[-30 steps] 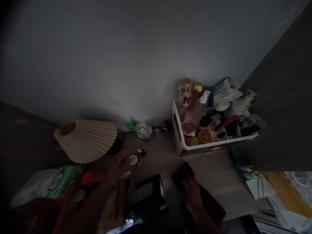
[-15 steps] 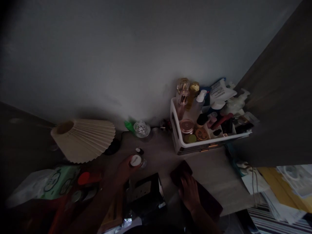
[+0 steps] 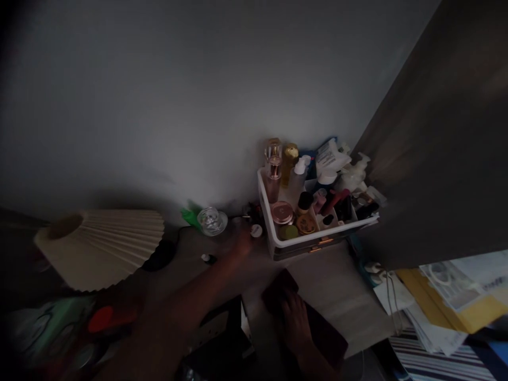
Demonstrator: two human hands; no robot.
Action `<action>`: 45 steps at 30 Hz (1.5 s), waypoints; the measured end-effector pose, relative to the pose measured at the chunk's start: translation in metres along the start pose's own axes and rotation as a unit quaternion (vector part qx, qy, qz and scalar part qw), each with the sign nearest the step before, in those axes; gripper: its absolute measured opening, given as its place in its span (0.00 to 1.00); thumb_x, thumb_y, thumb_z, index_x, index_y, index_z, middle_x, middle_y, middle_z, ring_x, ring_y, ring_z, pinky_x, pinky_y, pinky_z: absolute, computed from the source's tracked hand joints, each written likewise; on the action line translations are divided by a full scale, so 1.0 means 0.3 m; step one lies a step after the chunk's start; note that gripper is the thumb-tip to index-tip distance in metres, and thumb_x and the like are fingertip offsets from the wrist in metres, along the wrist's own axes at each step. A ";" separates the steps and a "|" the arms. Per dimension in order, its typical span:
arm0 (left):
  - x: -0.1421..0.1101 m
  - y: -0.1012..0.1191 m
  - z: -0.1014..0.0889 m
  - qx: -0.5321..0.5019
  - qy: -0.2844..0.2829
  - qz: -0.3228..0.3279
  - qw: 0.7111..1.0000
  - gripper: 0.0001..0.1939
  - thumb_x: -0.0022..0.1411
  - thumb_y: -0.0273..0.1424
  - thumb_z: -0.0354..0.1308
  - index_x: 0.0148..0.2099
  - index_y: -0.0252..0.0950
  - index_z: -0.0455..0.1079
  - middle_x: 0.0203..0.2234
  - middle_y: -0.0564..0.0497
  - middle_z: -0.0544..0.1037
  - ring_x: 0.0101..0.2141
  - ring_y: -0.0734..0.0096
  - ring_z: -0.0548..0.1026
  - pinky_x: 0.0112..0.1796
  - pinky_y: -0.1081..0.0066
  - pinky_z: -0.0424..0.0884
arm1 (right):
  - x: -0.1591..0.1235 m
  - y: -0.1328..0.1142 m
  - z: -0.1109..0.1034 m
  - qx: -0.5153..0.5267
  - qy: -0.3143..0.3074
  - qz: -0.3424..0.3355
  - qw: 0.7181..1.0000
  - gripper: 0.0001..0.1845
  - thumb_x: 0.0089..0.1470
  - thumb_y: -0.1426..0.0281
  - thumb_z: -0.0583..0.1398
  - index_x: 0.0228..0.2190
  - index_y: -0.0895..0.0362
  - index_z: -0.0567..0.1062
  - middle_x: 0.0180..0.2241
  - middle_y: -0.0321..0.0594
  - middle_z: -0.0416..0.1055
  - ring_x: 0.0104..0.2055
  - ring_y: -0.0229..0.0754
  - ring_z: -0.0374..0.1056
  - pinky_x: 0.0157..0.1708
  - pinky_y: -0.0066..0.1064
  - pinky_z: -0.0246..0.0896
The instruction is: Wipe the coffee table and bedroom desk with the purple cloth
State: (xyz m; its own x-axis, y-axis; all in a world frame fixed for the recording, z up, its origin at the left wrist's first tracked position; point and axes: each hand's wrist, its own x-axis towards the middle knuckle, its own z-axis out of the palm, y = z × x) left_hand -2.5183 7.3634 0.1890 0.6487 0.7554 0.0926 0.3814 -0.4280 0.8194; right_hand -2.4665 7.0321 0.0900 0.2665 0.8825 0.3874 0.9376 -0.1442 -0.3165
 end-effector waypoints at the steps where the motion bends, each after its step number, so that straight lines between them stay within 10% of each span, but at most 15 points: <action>1: 0.012 -0.003 0.005 0.003 0.008 0.002 1.000 0.14 0.61 0.28 0.63 0.50 0.33 0.71 0.45 0.45 0.79 0.45 0.62 0.77 0.49 0.56 0.74 | -0.001 0.001 0.001 -0.002 -0.002 0.002 1.000 0.27 0.58 0.74 0.57 0.59 0.53 0.70 0.65 0.49 0.64 0.66 0.55 0.60 0.58 0.51 0.65; 11: -0.103 0.007 -0.016 0.034 0.011 0.028 0.999 0.30 0.61 0.27 0.60 0.64 0.29 0.59 0.59 0.33 0.72 0.57 0.50 0.73 0.58 0.56 0.69 | -0.005 0.012 0.008 0.009 -0.018 0.010 1.000 0.28 0.59 0.73 0.56 0.60 0.50 0.68 0.64 0.47 0.64 0.65 0.56 0.62 0.57 0.52 0.66; 18: -0.347 -0.078 -0.296 0.145 -0.003 -0.057 0.988 0.21 0.64 0.33 0.57 0.59 0.37 0.69 0.47 0.40 0.80 0.45 0.52 0.78 0.51 0.53 0.71 | -0.007 0.019 0.006 0.029 -0.039 0.007 0.999 0.24 0.62 0.70 0.58 0.59 0.50 0.67 0.64 0.49 0.63 0.65 0.57 0.61 0.59 0.54 0.64; 24: -0.367 -0.199 -0.457 0.185 0.015 -0.131 0.974 0.13 0.65 0.34 0.53 0.48 0.36 0.72 0.36 0.42 0.80 0.38 0.54 0.79 0.43 0.58 0.71 | -0.003 0.015 0.004 0.017 -0.054 0.011 0.998 0.26 0.61 0.69 0.59 0.59 0.50 0.67 0.65 0.49 0.62 0.65 0.58 0.61 0.58 0.55 0.64; 45: -0.088 0.006 0.097 0.075 -0.083 0.011 0.994 0.09 0.67 0.26 0.51 0.47 0.33 0.69 0.35 0.40 0.78 0.37 0.57 0.78 0.41 0.61 0.70 | 0.032 -0.003 -0.029 0.018 -0.037 0.010 0.999 0.24 0.59 0.72 0.59 0.57 0.53 0.71 0.64 0.49 0.65 0.65 0.56 0.60 0.58 0.53 0.65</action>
State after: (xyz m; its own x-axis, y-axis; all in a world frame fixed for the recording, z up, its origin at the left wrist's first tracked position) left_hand -2.5155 7.3283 0.1718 0.7526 0.6585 0.0055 0.4520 -0.5226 0.7228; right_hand -2.4627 7.0368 0.1017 0.2667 0.9102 0.3169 0.9234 -0.1471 -0.3545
